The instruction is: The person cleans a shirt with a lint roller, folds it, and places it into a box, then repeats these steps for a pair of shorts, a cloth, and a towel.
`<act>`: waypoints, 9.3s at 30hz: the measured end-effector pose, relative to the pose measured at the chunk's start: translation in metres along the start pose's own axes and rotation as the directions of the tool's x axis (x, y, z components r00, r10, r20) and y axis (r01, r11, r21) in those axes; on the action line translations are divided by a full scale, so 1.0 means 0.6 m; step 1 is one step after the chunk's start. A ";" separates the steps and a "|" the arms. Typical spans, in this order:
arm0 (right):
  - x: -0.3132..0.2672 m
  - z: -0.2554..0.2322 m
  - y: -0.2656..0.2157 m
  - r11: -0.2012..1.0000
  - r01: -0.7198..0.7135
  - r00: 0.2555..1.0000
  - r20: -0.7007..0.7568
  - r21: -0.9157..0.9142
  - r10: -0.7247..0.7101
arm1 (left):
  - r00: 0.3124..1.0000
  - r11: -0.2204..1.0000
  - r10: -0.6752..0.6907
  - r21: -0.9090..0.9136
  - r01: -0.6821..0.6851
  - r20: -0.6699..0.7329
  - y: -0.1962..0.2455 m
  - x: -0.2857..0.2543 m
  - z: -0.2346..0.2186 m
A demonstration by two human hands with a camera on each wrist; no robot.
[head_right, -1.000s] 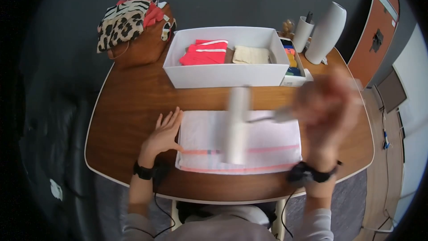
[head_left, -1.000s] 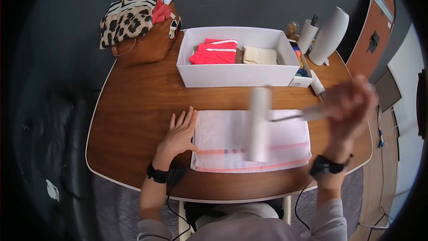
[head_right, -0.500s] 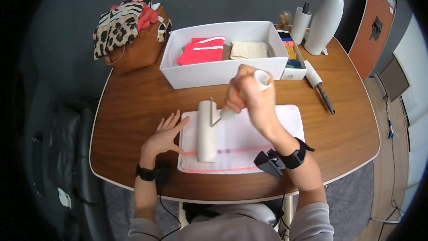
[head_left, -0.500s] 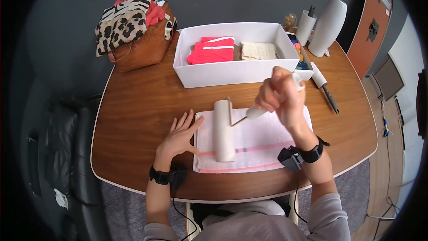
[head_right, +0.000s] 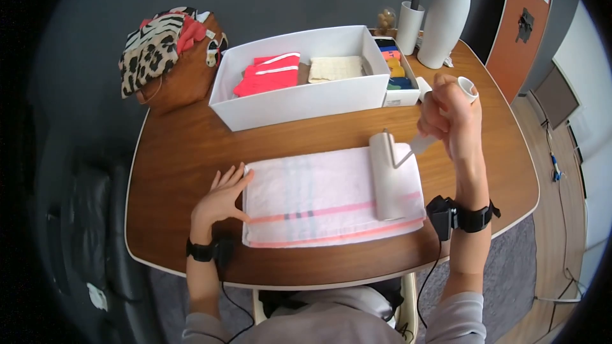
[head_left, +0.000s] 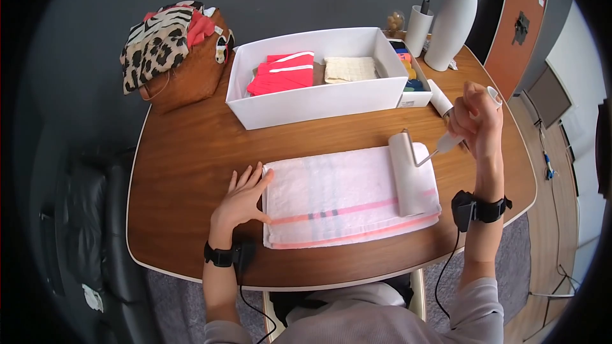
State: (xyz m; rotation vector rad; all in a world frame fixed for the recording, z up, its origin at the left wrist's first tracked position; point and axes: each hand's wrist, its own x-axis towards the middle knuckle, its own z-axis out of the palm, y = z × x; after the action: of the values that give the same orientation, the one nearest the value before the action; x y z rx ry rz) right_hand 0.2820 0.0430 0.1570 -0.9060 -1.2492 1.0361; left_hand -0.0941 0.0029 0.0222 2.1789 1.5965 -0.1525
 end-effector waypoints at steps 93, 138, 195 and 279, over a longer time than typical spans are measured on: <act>-0.049 -0.173 0.189 0.465 -0.346 0.766 0.041 -0.815 0.641 | 0.962 0.939 0.246 -0.216 -0.268 -0.123 0.052 -0.010 0.004; -0.053 -0.185 0.179 0.741 -0.212 0.633 0.488 -0.637 0.601 | 0.873 0.695 0.473 -0.557 -0.454 -0.121 0.073 0.011 0.020; 0.002 -0.100 0.243 0.898 -0.440 0.862 0.292 0.023 0.415 | 0.965 0.413 -0.158 -0.901 -0.129 -0.211 -0.024 0.022 0.019; -0.076 0.011 0.162 0.656 0.306 0.828 0.533 -0.690 0.175 | 0.972 0.915 0.180 -0.338 -0.221 -0.148 -0.008 0.021 0.029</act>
State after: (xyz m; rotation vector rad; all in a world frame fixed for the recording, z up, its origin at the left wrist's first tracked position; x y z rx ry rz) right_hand 0.2632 0.0282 0.0523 -1.2014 -2.3232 0.7038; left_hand -0.0915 0.0082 0.0009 2.0755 1.3219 0.3049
